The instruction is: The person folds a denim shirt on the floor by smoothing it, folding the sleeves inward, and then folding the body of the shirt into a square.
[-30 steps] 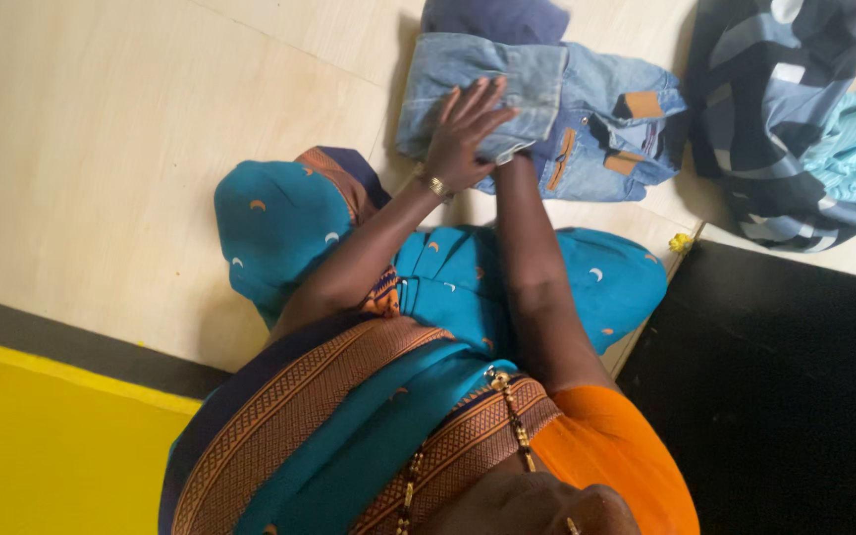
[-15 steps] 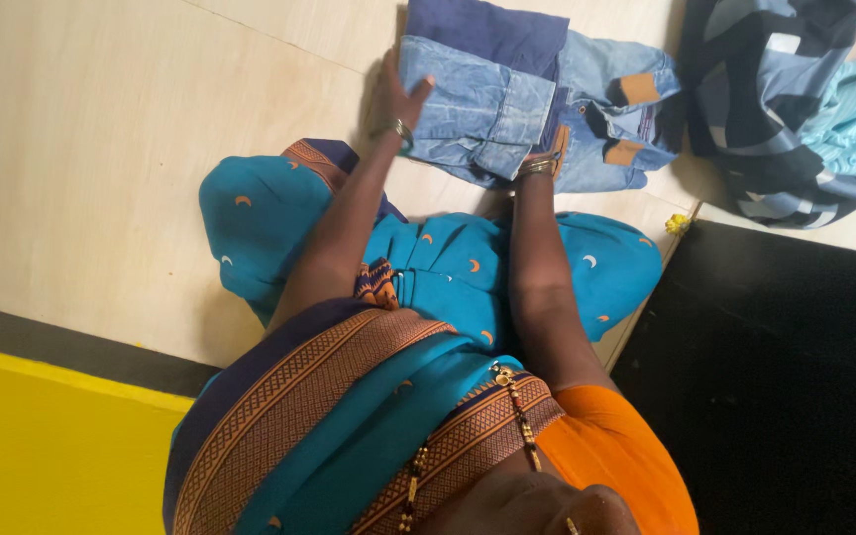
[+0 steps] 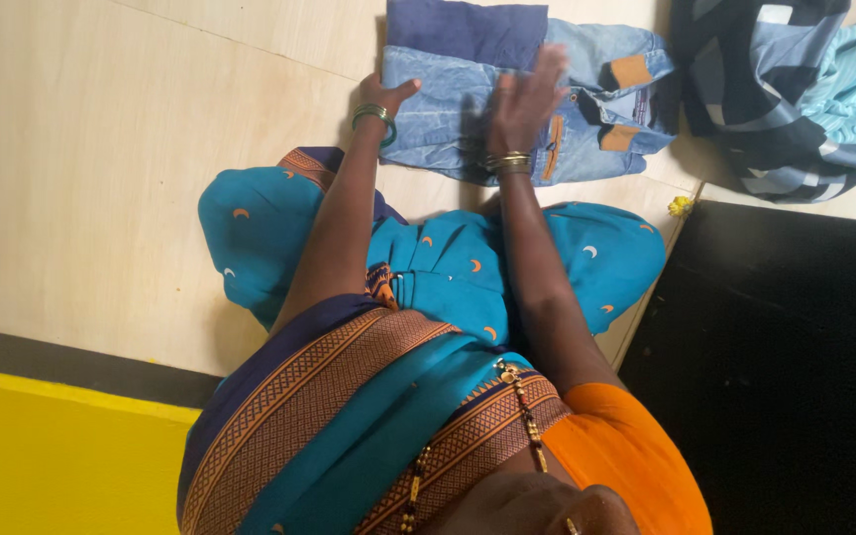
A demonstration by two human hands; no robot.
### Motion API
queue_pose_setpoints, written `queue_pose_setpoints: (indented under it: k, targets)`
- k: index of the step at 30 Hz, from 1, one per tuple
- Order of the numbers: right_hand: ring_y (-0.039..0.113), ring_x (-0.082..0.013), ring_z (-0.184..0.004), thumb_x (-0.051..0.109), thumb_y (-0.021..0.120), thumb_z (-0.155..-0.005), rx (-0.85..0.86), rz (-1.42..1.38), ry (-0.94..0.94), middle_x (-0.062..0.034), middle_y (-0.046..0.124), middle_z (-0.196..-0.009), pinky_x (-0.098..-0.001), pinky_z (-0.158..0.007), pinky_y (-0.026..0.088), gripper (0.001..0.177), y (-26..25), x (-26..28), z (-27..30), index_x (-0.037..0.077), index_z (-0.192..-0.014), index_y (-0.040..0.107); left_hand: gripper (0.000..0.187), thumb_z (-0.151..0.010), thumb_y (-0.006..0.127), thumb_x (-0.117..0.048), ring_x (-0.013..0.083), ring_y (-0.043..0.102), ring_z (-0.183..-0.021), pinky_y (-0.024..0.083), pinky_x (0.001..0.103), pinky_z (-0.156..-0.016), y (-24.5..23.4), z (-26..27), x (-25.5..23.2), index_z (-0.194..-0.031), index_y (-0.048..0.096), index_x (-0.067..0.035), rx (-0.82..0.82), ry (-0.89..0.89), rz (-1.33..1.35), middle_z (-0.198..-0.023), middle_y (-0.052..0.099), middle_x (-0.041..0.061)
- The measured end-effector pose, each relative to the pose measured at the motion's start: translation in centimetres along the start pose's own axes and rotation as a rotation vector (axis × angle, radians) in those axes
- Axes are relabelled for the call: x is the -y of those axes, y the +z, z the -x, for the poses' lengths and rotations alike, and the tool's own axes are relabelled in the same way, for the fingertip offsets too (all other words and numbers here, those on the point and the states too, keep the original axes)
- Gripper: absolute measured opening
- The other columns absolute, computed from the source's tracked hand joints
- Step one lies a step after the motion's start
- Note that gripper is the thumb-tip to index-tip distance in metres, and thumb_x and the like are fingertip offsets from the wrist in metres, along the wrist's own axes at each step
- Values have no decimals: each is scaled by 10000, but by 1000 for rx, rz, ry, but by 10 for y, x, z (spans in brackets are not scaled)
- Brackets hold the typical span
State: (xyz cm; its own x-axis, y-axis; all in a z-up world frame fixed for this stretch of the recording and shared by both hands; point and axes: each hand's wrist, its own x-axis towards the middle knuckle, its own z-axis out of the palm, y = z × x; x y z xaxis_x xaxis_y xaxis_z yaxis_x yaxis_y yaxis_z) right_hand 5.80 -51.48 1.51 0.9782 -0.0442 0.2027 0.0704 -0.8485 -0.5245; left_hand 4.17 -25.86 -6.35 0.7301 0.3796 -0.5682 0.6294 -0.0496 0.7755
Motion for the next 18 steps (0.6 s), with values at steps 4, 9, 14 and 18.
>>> queue_pose_setpoints:
  k: [4,9,14,18]
  targets:
    - [29,-325,-1607,620,414,-1045,496,229,21,-138,83,-1733,-583,-1254,-2,855,26,-4,14,80,-1660,166,701,-658,927,-352,249,748,-989,595,355,-875,-17,11,4,-1200,692,25,115,11,146,-1130,771,161]
    - [24,-309,-1625,624,322,-1066,511,-28,68,-113,115,-1752,-584,-1276,-4,787,63,-13,9,140,-1669,175,613,-745,875,-245,225,747,-1004,614,363,-897,-32,64,-54,-1255,634,-8,345,146,382,-1145,750,129]
    - [38,-298,-1627,546,232,-1104,603,-635,54,-134,148,-1750,-494,-1297,34,719,112,12,21,94,-1663,208,494,-797,824,-163,208,735,-992,619,357,-885,-50,123,-119,-1226,629,-13,320,308,393,-1114,737,112]
    - [166,-276,-1578,504,290,-1129,724,-1021,-10,-149,240,-1694,-404,-1282,142,676,122,28,35,43,-1623,271,470,-811,836,-118,197,707,-975,609,342,-855,-56,145,-127,-1184,574,-3,190,388,398,-1098,695,114]
